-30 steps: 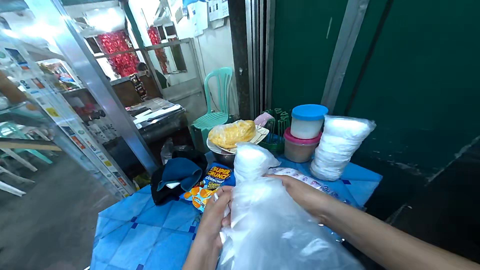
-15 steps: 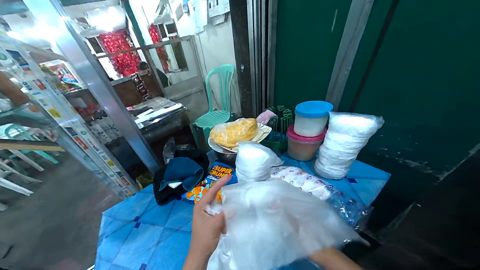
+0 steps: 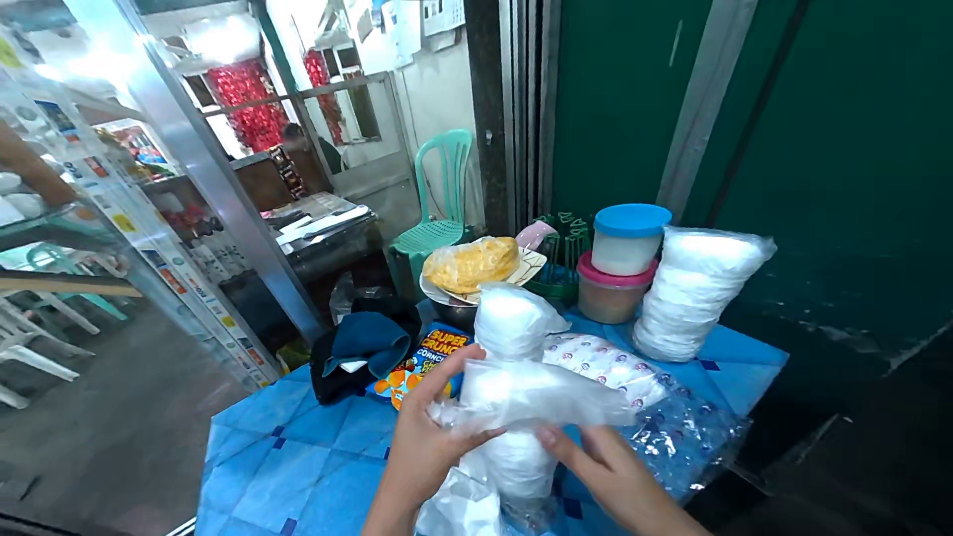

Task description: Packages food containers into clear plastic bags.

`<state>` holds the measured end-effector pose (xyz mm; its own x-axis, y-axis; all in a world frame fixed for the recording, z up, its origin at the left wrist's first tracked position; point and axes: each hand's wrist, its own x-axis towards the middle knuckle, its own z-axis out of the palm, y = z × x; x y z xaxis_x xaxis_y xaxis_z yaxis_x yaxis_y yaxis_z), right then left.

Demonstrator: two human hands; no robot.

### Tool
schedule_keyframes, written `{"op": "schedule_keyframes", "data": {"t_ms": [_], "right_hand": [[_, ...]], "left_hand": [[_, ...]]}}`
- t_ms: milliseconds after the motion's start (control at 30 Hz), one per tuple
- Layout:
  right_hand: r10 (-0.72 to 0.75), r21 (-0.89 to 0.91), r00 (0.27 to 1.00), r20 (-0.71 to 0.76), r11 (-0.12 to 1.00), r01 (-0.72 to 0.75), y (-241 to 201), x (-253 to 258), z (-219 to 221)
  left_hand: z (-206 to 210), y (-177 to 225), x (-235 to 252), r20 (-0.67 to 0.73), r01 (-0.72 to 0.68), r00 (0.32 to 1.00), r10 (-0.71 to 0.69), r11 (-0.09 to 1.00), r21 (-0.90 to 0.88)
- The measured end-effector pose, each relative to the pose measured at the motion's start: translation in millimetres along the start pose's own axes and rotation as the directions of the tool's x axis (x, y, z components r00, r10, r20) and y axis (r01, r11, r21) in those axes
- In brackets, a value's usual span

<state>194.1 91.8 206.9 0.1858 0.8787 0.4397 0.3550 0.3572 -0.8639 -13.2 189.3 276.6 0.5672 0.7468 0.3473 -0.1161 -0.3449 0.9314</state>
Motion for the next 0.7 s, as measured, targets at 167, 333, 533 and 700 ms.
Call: {"op": "schedule_keyframes", "data": {"t_ms": [167,333,533,700], "right_hand": [[-0.099,0.003,0.994,-0.044,0.995,0.099,-8.4,10.2,-10.4],[-0.05,-0.013,0.998,-0.041,0.999,0.05,-21.6,21.4,-4.1],[-0.081,-0.024,0.995,-0.059,0.997,0.08,16.6,2.2,5.8],[-0.053,-0.001,0.998,-0.03,0.999,0.053,12.8,0.2,1.9]], "left_hand": [[3.3,-22.6,-2.2,-0.021,0.076,0.997,-0.075,0.997,0.026],[3.8,-35.0,-17.0,-0.049,0.119,0.992,-0.119,0.993,-0.008],[8.8,-15.7,-11.5,-0.11,0.094,0.989,-0.1,0.994,-0.06],[10.3,-31.5,-13.6,-0.107,0.089,0.989,-0.101,0.99,-0.108]]}}
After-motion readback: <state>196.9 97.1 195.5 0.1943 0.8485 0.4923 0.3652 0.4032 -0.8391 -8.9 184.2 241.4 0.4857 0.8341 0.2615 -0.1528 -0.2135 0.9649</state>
